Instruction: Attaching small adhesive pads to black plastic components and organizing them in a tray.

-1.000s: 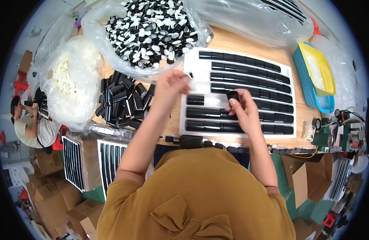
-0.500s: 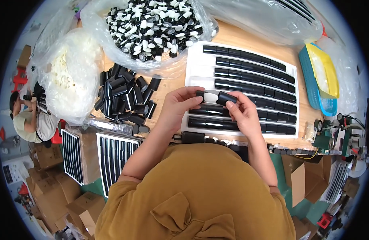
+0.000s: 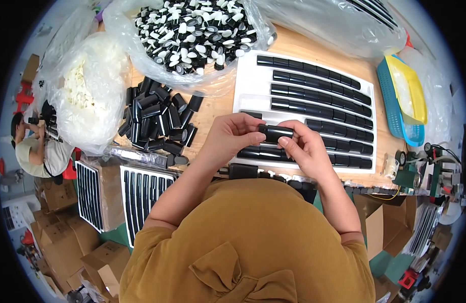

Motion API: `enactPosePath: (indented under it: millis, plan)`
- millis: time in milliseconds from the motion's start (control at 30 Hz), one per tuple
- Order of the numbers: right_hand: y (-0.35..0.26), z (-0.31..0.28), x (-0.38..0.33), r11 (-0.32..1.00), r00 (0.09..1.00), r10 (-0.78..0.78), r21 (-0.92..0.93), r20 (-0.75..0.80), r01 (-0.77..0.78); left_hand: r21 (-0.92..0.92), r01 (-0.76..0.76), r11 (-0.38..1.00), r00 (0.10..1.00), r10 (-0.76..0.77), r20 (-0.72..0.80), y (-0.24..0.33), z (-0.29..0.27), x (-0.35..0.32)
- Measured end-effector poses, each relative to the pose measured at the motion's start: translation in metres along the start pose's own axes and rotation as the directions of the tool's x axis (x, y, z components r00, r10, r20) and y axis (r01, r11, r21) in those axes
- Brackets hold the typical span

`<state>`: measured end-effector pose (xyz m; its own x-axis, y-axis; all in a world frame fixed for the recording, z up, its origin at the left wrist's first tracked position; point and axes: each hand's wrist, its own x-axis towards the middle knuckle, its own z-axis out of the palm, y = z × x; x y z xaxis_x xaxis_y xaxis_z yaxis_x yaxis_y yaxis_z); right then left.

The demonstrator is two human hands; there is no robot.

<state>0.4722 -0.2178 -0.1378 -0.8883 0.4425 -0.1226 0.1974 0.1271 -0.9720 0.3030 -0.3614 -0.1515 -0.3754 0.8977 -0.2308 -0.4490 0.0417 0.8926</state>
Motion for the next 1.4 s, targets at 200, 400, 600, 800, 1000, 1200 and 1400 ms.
enactPosePath:
  millis: [200,400,600,800,1000,1200,1400]
  plan:
    - [-0.005,-0.001,0.004,0.995,0.997,-0.026,-0.095,0.076,0.034,0.028,0.006,1.0,1.0,-0.007,0.023,0.003,-0.001,-0.002]
    - [-0.005,0.013,0.006,0.942,0.99,0.073,0.318,0.123,-0.109,0.075,-0.059,0.995,0.997,0.062,-0.045,0.013,-0.002,0.016]
    - [-0.01,0.035,-0.005,0.965,0.976,0.04,0.245,0.216,-0.094,-0.248,-0.017,0.969,0.994,-0.01,-0.107,0.003,0.024,0.018]
    - [-0.005,0.035,-0.011,0.958,0.963,0.089,0.242,0.253,-0.152,-0.059,-0.058,0.997,0.99,0.05,-0.13,-0.02,0.022,0.013]
    - [0.028,0.035,0.015,0.989,0.996,0.081,0.126,-0.025,-0.077,0.64,-0.34,0.689,0.806,0.564,-0.179,-0.037,-0.036,0.087]
    - [0.036,-0.006,0.03,0.996,0.902,0.087,0.008,-0.423,-0.092,0.971,0.044,0.235,0.642,0.738,-0.208,-0.016,-0.14,0.157]
    - [0.075,-0.017,0.05,0.974,0.919,-0.011,-0.214,-0.393,-0.08,0.94,0.086,0.329,0.753,0.597,-0.278,-0.01,-0.124,0.164]
